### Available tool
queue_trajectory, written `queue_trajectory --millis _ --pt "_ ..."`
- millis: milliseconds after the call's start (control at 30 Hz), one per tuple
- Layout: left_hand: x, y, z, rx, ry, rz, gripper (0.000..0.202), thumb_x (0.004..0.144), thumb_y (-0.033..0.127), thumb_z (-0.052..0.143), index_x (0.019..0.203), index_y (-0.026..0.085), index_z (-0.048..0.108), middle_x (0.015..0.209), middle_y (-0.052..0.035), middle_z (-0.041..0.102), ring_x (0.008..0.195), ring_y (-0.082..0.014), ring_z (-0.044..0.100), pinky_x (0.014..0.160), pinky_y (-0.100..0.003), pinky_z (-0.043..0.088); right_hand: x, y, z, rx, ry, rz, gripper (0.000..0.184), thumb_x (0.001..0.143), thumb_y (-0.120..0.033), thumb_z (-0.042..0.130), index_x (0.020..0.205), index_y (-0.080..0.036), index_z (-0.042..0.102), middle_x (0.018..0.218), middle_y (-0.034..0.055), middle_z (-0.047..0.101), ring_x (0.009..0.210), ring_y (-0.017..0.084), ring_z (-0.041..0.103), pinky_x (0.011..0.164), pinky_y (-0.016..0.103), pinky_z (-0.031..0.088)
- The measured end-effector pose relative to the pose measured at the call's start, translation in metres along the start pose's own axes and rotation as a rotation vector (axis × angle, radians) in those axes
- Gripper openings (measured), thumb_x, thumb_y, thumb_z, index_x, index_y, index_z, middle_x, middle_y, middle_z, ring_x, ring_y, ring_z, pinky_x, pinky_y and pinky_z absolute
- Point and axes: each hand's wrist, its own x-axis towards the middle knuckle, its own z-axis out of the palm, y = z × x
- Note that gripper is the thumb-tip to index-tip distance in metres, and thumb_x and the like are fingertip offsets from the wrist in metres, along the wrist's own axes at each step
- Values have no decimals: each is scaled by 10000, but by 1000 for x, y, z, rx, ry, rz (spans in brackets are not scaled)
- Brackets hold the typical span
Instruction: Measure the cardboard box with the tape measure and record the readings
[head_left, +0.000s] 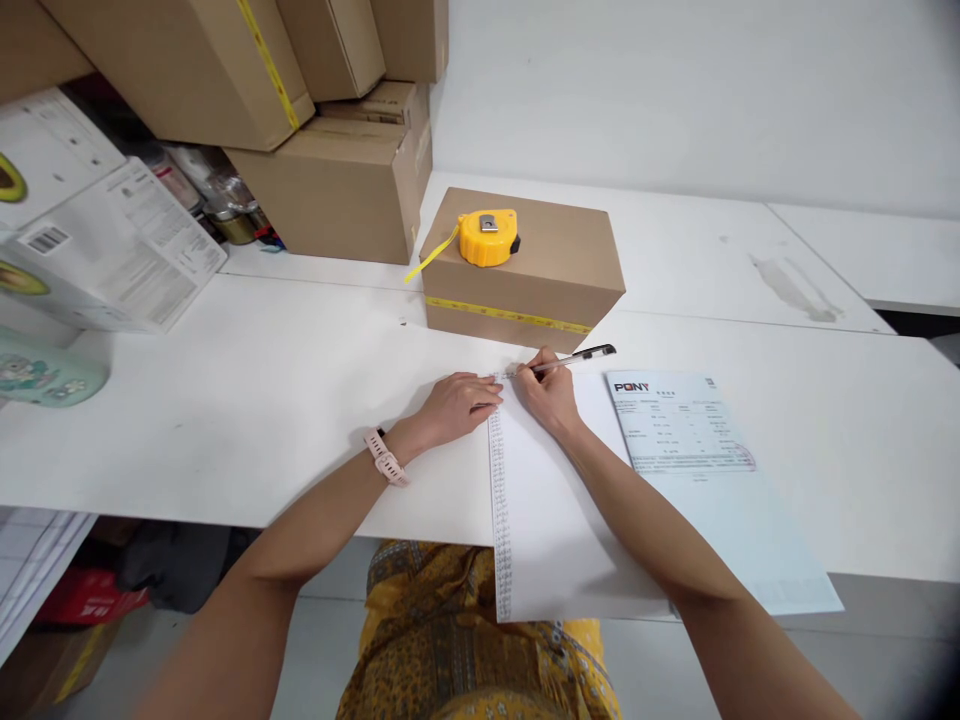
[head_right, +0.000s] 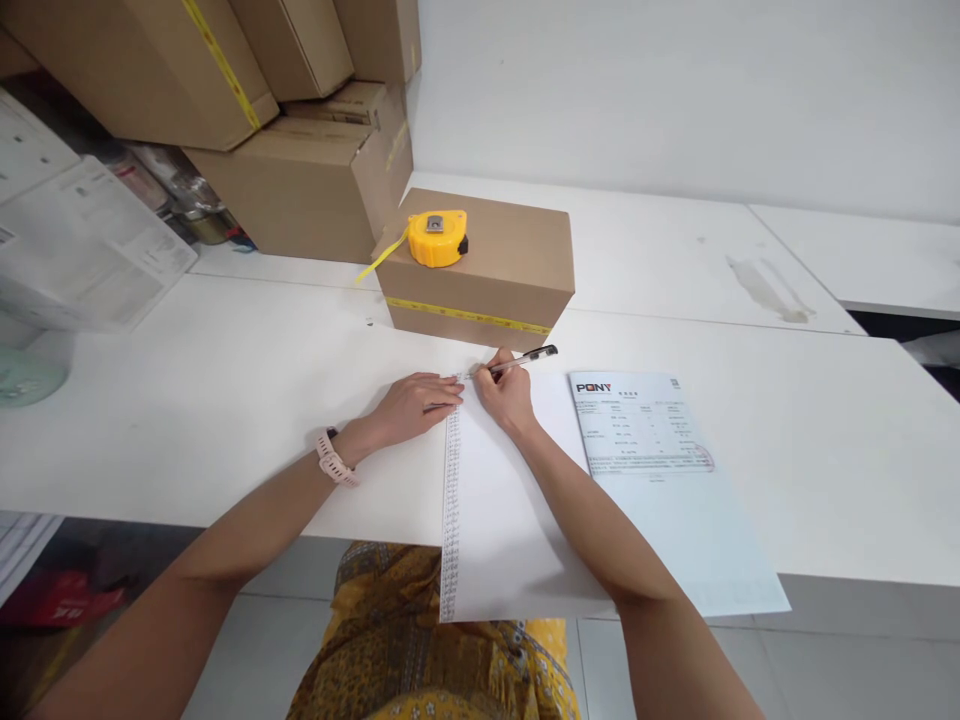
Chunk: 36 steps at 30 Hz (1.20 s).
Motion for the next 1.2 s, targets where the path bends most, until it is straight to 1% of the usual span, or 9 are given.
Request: queue_trajectory --millis 167,433,600,867,933,1033,1100,1133,1200 --pt "0 1 -1 -2 -5 -9 204 927 154 629 986 244 801 1185 -32 771 1204 -243 694 1075 -430 530 0 -2 -1 18 19 18 154 731 -274 564 682 -255 419 534 -71 426 546 129 388 553 278 291" --pt "0 -1 1 13 15 8 220 941 166 601 973 270 793 1180 -4 774 1196 -225 698 1060 -424 539 2 2 0 -29 15 1 149 752 -282 566 694 -253 432 539 -72 451 545 129 405 565 284 307" --pt "0 1 0 8 -4 -6 213 940 161 611 987 253 798 1191 -23 769 1208 -236 692 1079 -428 527 1 1 -1 -27 12 1 143 744 -266 560 695 -252 427 535 -73 446 550 128 404 565 279 305" --pt "2 4 -3 5 -26 -33 218 935 165 616 989 263 803 1205 -11 762 1226 -230 681 1092 -414 517 0 3 1 -8 27 1 161 754 -273 577 687 -247 433 543 -75 446 553 123 404 562 276 306" --pt "1 3 -3 -12 -22 -40 220 932 170 615 983 266 806 1197 -14 765 1223 -232 683 1093 -414 516 0 3 1 8 83 -10 165 767 -272 576 691 -249 431 554 -72 442 558 126 406 561 276 315" --pt "1 3 -2 -29 -18 -47 222 929 169 614 972 264 810 1192 -25 766 1223 -238 683 1092 -416 514 3 -1 -5 32 254 -92 187 841 -326 557 730 -255 423 608 -54 468 577 134 429 573 279 347" --pt "0 3 -2 -30 -17 -46 231 928 159 606 945 264 811 1193 -25 766 1225 -239 682 1086 -418 516 4 -5 -17 -38 303 -169 168 914 -373 517 815 -250 461 674 -32 532 600 143 479 598 285 371" --pt "0 3 -3 -29 -18 -46 237 927 153 602 928 266 810 1190 -22 766 1224 -238 682 1081 -418 519 4 -7 -24 -122 285 -205 151 945 -373 491 867 -244 485 710 -18 570 618 150 507 611 288 376" --pt "1 3 -4 -26 -17 -50 239 925 150 601 918 270 808 1182 -16 769 1212 -233 690 1075 -421 524 0 -10 -42 -391 174 -267 107 977 -299 452 942 -235 530 766 13 626 676 173 552 620 293 354"
